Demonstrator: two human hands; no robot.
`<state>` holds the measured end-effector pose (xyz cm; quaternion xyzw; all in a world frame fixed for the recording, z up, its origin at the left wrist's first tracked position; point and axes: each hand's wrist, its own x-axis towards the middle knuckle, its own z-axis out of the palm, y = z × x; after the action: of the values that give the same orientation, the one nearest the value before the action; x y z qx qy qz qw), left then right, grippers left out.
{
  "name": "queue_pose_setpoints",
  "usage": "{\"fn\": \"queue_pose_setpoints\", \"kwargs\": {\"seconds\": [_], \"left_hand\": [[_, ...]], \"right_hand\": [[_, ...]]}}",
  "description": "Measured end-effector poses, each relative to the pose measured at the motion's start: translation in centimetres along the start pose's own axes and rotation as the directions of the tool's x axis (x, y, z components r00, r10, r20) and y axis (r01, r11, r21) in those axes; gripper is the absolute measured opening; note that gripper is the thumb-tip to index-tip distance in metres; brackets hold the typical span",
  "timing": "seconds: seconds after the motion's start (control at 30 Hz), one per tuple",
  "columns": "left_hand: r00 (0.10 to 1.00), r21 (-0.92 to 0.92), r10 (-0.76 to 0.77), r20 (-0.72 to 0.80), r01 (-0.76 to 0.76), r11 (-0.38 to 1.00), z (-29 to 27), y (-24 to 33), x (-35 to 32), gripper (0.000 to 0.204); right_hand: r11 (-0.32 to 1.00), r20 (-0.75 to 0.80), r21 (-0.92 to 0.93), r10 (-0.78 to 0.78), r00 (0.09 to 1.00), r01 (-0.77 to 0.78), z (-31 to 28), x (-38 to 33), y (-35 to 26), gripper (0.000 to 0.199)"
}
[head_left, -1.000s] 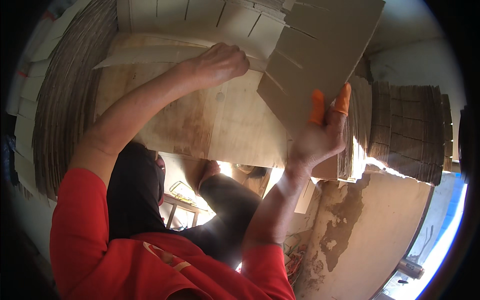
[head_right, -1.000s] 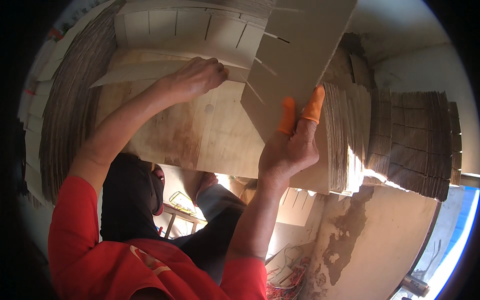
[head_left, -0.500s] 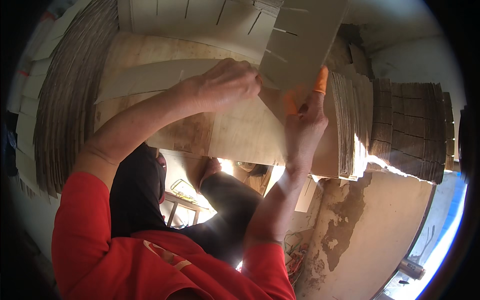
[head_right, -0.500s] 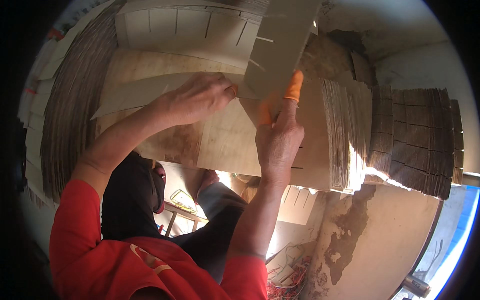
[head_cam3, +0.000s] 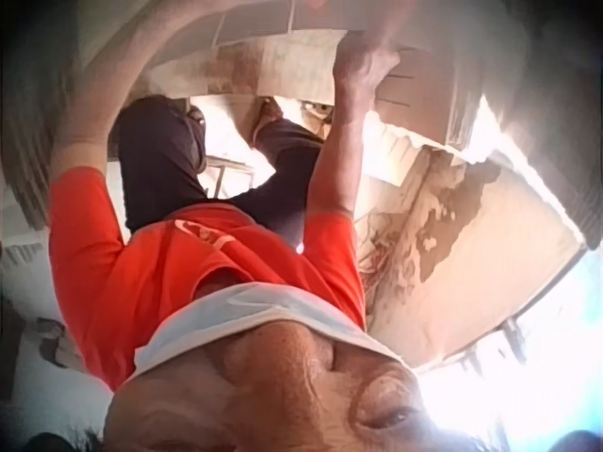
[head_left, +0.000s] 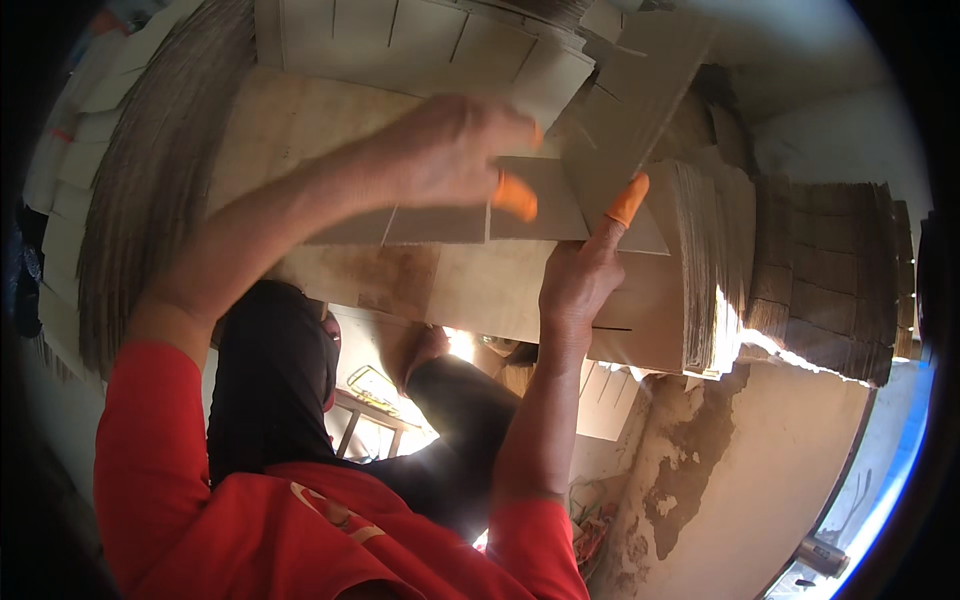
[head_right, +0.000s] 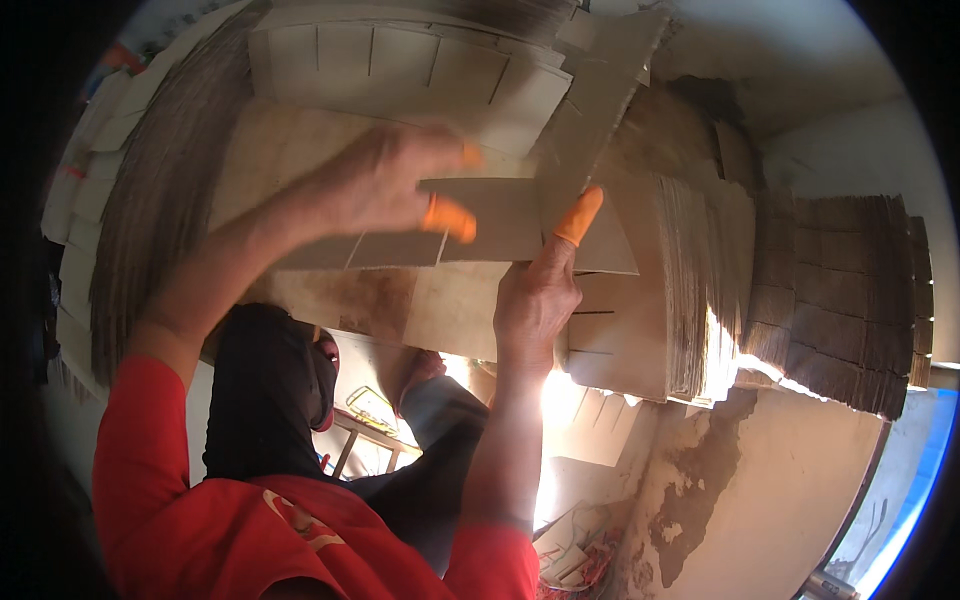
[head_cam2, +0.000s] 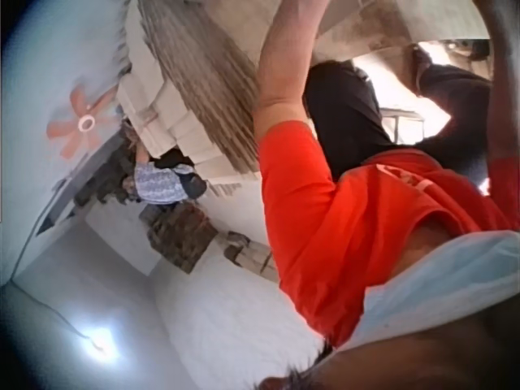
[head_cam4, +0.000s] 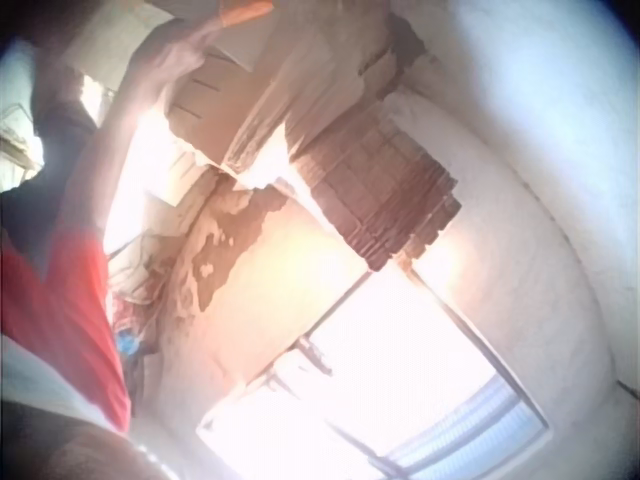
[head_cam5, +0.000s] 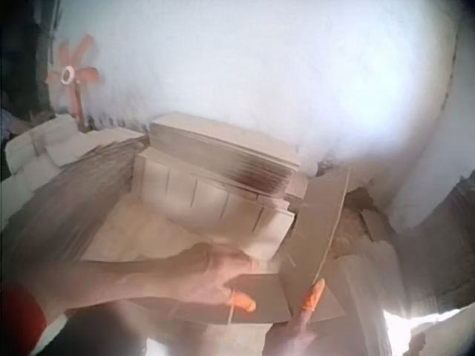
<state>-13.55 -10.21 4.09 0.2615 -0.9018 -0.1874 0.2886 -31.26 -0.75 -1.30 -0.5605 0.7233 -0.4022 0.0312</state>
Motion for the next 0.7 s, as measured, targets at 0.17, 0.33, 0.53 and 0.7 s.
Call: {"fn": "queue_pose_setpoints", "kwargs": {"seconds": [0.17,0.33,0.53,0.7], "left_hand": [[0.985,0.478,-0.156,-0.074,0.173,0.861,-0.9,-9.6,5.5,0.056],[0.953,0.670,-0.233,-0.195,0.303,0.678,1.8,-16.6,7.0,0.054],[0.990,0.679,-0.014,-0.140,0.106,0.727,1.2,-18.8,6.6,0.034],[0.992,0.611,-0.031,-0.118,0.097,0.786,0.7,-17.0,6.0,0.023]], "right_hand": [[0.993,-0.048,0.045,-0.103,0.993,0.106,0.5,0.1,-0.4,0.075],[0.980,-0.097,0.081,-0.174,0.980,0.182,0.7,0.1,-1.0,0.074],[0.981,-0.110,0.113,-0.148,0.983,0.160,0.3,0.2,-1.3,0.073],[0.965,-0.138,0.145,-0.199,0.970,0.218,0.1,0.2,-1.5,0.072]]}}
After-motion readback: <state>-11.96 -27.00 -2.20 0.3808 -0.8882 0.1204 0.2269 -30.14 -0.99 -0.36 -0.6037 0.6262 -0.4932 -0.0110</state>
